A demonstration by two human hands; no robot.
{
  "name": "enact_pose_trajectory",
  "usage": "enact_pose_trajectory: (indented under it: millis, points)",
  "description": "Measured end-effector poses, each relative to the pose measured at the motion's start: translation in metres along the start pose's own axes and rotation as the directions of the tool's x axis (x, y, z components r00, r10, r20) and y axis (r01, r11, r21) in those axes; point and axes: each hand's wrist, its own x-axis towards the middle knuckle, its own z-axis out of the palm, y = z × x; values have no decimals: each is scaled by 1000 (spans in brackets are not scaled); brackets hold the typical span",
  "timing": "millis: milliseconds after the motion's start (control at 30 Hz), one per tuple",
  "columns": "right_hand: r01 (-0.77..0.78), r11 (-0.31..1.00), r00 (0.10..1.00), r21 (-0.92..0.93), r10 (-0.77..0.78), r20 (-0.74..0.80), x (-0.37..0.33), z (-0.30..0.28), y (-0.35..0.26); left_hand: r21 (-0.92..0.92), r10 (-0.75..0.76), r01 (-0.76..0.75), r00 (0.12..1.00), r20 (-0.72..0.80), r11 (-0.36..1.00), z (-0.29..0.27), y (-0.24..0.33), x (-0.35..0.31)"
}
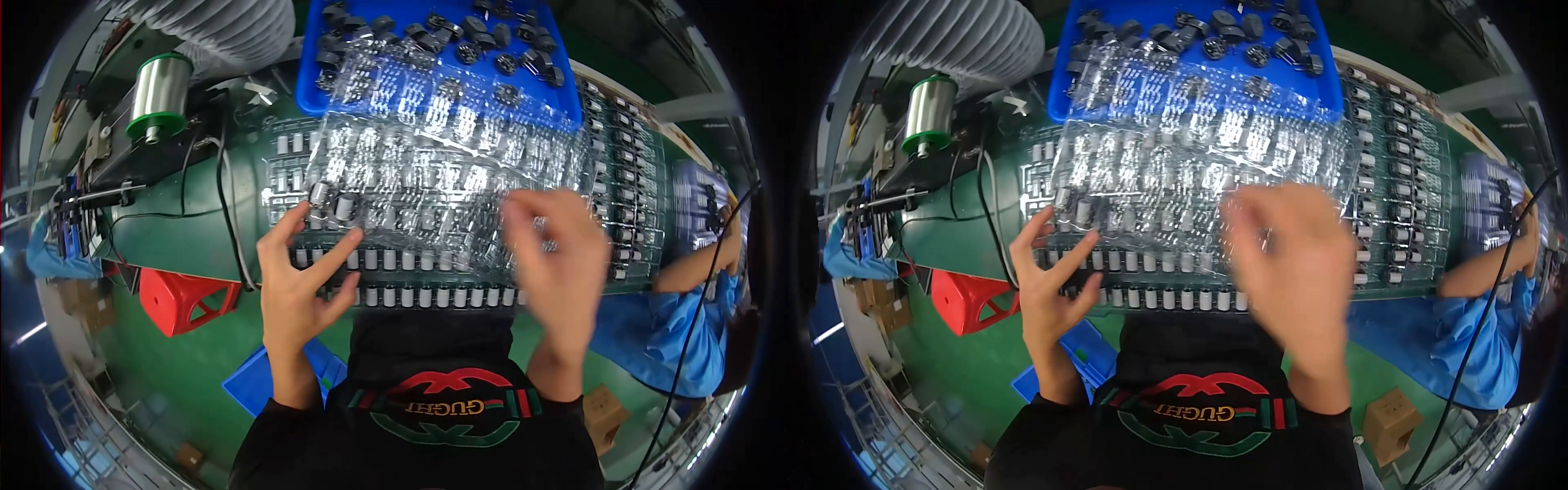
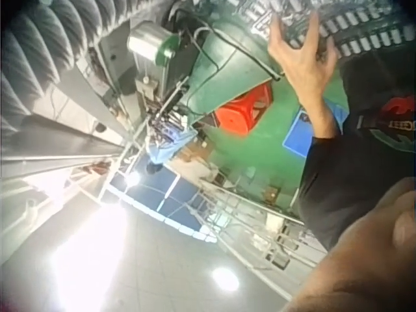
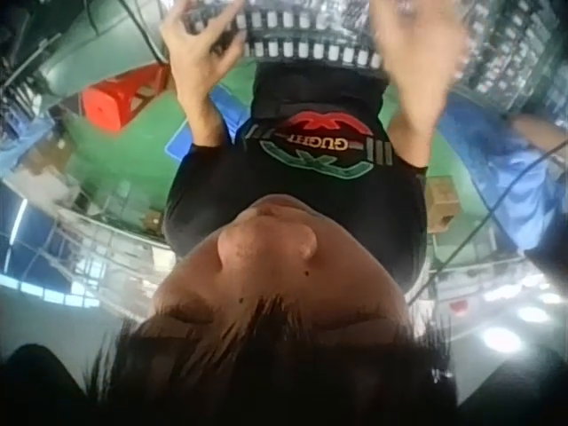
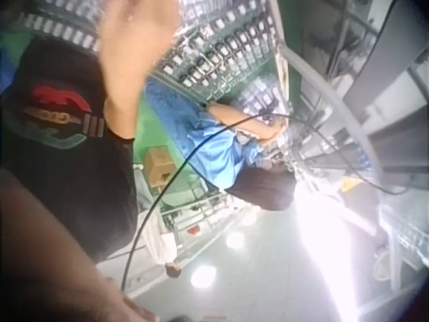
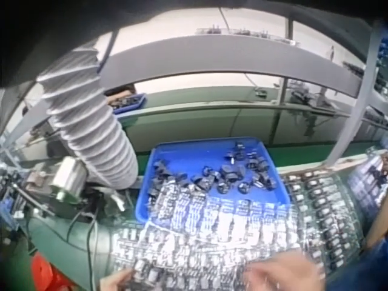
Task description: The person assembles small electronic components into plastic trays by hand.
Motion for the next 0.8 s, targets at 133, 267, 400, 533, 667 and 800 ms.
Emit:
enact_pose_trajectory:
  millis: [133,267,400,533,667,800]
  points:
    - [192,967,973,165,-209,93,26,76,-44,8,11,-11,1000,-1,1000,1,-1,3]
    - [165,985,958,48,-172,231,36,99,-57,-4,9,-9,1000,-5,1000,2,-3,2]
    - [34,994,917,104,-72,392,43,101,-58,0,13,-13,1000,-16,1000,3,-4,2]
    - [-92,978,893,186,-1,450,47,106,-57,4,26,-25,999,-25,1000,3,-5,2]
    - [-109,951,930,288,-4,368,40,108,-54,8,40,-40,999,-6,999,4,-4,0]
    - [-23,958,968,285,-50,246,41,92,-50,-5,59,-59,998,12,998,6,-10,-4]
